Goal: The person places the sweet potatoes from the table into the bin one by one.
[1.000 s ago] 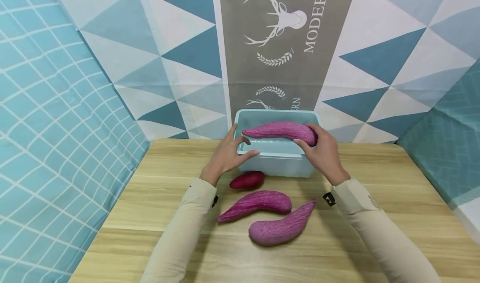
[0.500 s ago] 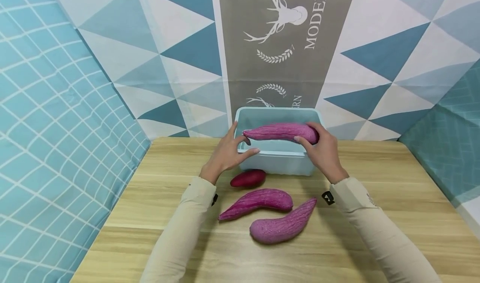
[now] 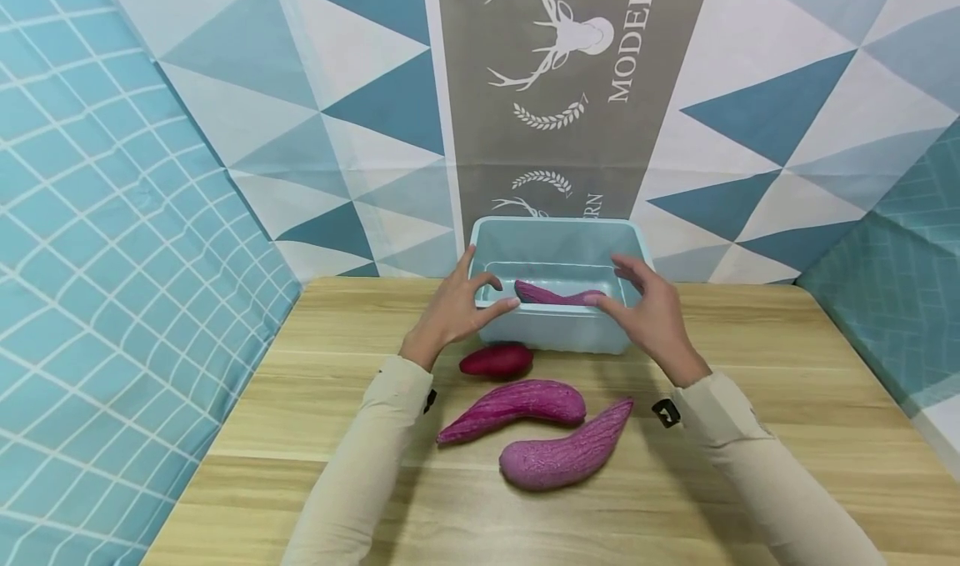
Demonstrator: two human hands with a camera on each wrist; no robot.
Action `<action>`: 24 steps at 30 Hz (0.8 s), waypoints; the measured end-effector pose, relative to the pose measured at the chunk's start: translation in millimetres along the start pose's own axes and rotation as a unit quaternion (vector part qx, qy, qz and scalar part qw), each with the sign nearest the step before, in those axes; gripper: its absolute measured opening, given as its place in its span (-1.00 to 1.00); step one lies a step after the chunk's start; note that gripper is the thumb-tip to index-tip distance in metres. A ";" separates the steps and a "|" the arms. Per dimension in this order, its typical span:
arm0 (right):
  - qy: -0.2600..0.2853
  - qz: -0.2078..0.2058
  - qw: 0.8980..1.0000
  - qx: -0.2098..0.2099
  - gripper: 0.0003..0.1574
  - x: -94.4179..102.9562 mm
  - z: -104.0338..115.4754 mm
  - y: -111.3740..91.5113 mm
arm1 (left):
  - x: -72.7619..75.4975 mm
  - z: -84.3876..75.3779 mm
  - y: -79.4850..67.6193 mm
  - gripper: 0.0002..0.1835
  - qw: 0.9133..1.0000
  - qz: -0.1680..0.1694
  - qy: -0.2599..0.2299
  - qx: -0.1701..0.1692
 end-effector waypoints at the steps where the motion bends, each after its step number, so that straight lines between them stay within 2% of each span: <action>1: 0.004 0.002 1.000 0.003 -0.10 1.3 0.0 -3.5 | -0.4 0.1 -0.1 -0.41 1.000 0.001 -0.001 0.000; 10: 0.028 0.012 0.999 0.038 -0.11 7.9 -1.4 -39.8 | -5.7 1.1 -1.9 -0.26 1.000 0.009 -0.009 0.002; 13: 0.030 0.024 0.998 0.047 -0.11 6.6 -1.7 -49.3 | -5.7 2.3 -1.8 -0.27 1.000 0.012 -0.014 0.000; 18: 0.023 0.045 0.998 0.047 -0.09 2.4 -2.9 -59.4 | -1.4 5.5 -1.3 -0.34 1.000 0.010 -0.013 0.004; 24: 0.014 0.068 0.997 0.038 -0.06 3.2 -8.5 -70.7 | 0.1 4.5 1.7 -0.29 1.000 0.014 -0.015 0.002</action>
Point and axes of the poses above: each hand's wrist, its own y-axis towards the middle knuckle, its own x-axis out of the back of the hand, z = x × y, the point moved 3 cm from there along y, towards the middle knuckle, and after that the axes turned 11 degrees about -x, right-handed, at the moved point
